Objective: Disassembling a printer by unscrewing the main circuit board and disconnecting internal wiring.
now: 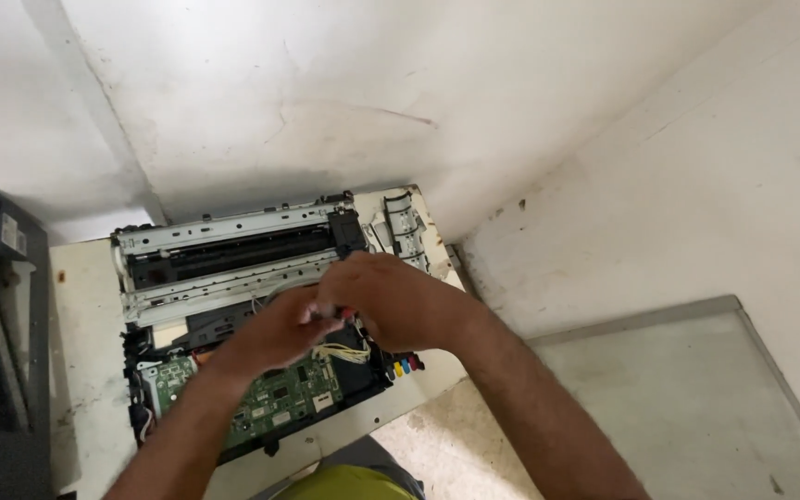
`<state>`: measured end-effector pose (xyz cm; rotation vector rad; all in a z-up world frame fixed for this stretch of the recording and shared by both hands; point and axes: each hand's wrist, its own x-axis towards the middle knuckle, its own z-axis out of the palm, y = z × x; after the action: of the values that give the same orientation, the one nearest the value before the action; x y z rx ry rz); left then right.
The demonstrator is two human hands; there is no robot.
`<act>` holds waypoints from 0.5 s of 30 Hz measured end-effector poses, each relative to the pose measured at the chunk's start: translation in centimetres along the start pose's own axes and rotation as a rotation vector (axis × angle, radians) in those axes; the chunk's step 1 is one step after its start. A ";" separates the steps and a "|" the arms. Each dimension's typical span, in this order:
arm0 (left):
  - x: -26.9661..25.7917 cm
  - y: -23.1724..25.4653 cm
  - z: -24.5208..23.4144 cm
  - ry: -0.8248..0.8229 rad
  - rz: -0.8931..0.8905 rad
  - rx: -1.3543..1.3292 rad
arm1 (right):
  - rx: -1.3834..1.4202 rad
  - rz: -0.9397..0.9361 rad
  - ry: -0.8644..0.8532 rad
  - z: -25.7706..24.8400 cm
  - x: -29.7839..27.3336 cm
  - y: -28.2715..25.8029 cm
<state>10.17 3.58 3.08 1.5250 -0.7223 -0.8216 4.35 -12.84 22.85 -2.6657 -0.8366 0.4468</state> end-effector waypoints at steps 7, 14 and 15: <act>-0.5 2.6 2.5 0.337 0.128 0.209 | -0.148 0.621 0.027 0.1 0.3 -1.5; -1.6 2.8 1.1 0.067 0.110 0.107 | 0.130 0.296 -0.119 -1.3 -0.3 -0.9; -1.6 1.9 0.7 -0.037 0.001 0.121 | 0.142 0.243 -0.160 -1.8 -0.5 -0.5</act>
<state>8.70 4.26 5.03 1.6209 -0.8121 -0.8197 4.39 -13.09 24.72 -2.6337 -0.5010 0.7576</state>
